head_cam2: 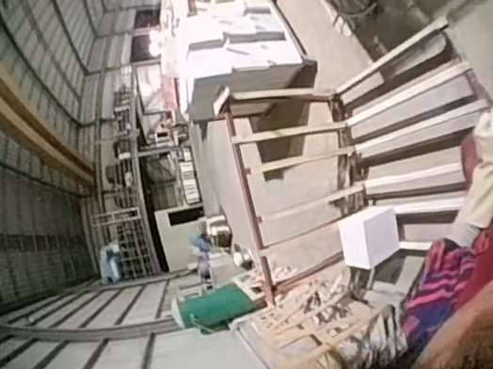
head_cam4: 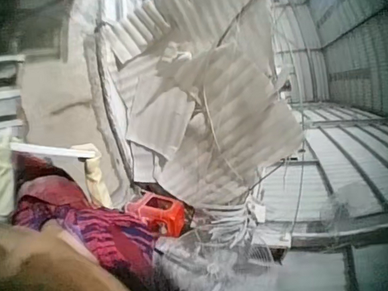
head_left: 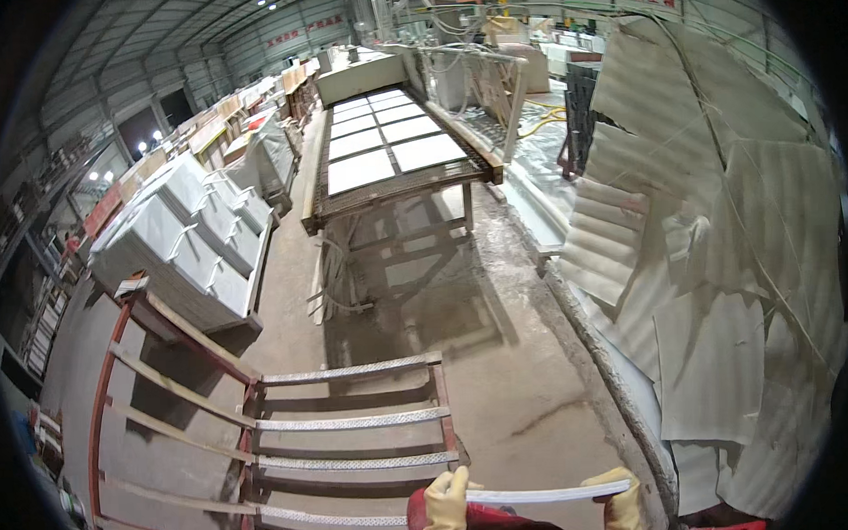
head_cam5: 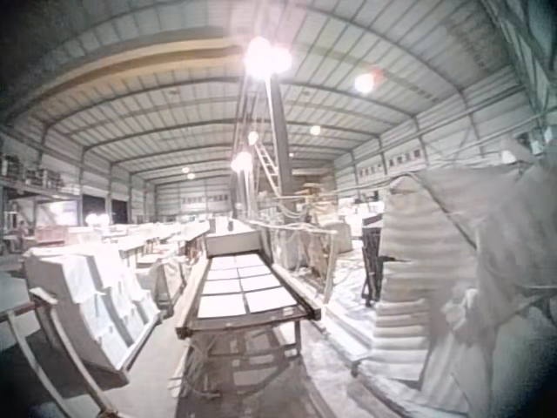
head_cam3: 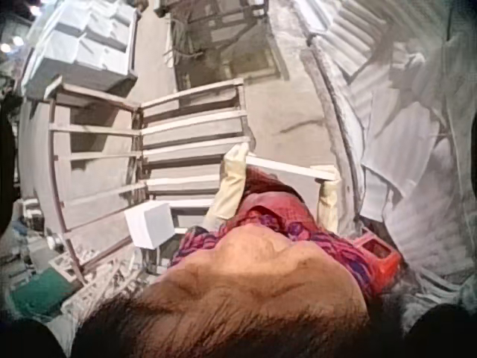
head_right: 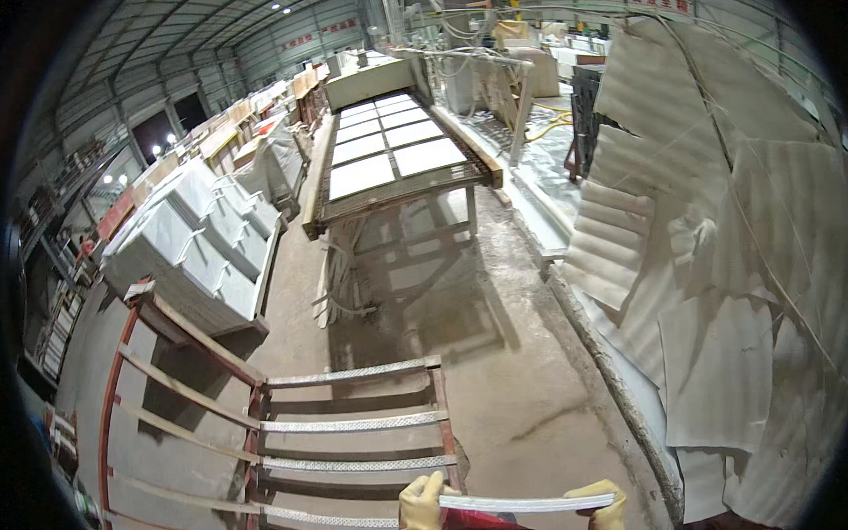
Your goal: The person repeatedly picks up white square tiles from a stack and places them onto a conveyor belt. The person wears yellow gloves and moves between the stack and the belt in a repetitive loop.
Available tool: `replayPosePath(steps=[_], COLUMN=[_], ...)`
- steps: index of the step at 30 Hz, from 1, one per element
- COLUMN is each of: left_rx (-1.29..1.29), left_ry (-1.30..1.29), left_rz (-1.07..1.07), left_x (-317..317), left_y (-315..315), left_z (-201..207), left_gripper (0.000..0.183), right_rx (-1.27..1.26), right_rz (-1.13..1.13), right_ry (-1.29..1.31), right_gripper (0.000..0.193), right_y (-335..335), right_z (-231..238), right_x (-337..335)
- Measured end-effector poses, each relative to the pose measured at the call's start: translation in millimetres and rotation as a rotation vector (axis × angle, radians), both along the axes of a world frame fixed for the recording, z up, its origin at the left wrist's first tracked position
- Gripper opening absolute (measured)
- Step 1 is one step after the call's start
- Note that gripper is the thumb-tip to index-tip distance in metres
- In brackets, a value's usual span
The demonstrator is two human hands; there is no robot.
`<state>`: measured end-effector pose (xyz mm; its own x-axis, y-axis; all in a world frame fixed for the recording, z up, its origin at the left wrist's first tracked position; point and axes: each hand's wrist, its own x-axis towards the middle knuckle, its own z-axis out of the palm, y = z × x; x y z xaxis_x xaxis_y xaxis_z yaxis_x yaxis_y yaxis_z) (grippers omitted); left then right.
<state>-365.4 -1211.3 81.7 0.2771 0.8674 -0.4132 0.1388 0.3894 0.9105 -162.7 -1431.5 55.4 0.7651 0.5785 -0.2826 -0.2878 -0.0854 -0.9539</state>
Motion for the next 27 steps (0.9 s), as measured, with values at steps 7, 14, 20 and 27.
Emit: replayPosePath(steps=[7,14,20,27], left_rx=[0.051,-0.086,-0.036,0.015], left_ry=[-0.050,-0.052,0.105,-0.002], left_rz=[-0.105,-0.023,-0.003,0.066], left_x=[102.8,168.0,233.4,310.6], left_y=[46.8,161.2,273.8,398.0], left_z=[3.3,-51.8,-22.8,12.9], left_gripper=[0.036,0.037,0.039,0.036], right_rx=[0.188,-0.021,-0.064,0.025], right_rz=[0.033,-0.299,-0.139,-0.160], right_ry=[-0.241,-0.097,-0.085,-0.013], right_gripper=[0.031,0.009,0.015,0.009], right_y=[18.8,159.6,263.9,411.1], right_z=[7.8,24.9,10.8,45.4], right_x=[95.9,139.3,224.1,305.0])
